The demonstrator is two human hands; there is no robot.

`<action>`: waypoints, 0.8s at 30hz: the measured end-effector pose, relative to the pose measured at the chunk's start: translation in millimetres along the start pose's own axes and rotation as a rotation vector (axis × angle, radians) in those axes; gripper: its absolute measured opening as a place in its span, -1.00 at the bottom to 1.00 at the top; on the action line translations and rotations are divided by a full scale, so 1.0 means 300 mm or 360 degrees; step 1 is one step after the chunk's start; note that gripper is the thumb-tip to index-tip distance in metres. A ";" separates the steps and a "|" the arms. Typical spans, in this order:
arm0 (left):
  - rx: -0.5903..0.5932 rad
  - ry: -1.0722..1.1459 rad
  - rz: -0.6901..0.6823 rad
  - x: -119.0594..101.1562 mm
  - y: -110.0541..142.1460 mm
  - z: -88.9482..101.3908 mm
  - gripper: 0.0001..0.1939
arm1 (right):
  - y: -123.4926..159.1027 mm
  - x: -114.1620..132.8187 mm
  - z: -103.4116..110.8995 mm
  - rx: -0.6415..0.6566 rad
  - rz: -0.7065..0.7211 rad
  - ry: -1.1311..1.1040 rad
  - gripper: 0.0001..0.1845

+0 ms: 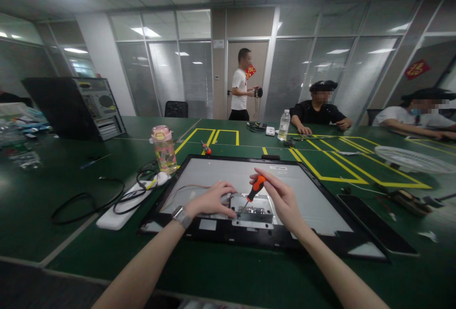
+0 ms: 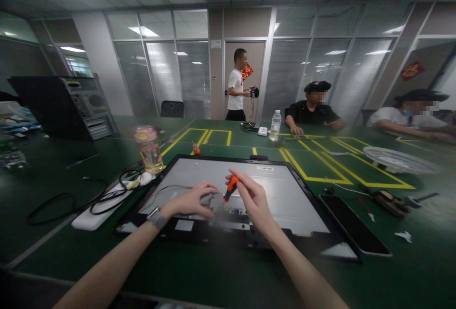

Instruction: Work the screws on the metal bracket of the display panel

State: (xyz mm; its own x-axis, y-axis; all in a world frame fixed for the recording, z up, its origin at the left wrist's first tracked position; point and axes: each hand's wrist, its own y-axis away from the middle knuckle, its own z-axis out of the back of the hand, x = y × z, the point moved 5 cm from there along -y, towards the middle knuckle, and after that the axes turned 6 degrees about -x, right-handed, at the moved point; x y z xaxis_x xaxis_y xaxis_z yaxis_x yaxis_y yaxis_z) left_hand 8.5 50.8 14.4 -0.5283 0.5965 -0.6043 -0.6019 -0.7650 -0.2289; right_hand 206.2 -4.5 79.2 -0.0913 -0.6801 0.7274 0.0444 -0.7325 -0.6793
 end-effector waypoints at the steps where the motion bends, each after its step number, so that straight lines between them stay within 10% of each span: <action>1: -0.0005 0.0000 0.0004 0.000 0.001 0.001 -0.29 | -0.001 0.001 0.001 -0.0029 0.0008 0.0037 -0.70; 24: 0.0013 0.0006 0.0014 0.000 -0.001 -0.001 -0.31 | -0.011 0.005 0.018 -0.0197 0.0093 0.0133 -0.82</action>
State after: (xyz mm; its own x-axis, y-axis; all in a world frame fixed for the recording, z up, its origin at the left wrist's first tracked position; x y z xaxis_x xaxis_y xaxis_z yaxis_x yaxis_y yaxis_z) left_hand 8.7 50.9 14.3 -0.5312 0.5888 -0.6092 -0.6023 -0.7681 -0.2171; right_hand 211.4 -3.3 83.2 -0.1748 -0.7128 0.6792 -0.0703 -0.6790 -0.7307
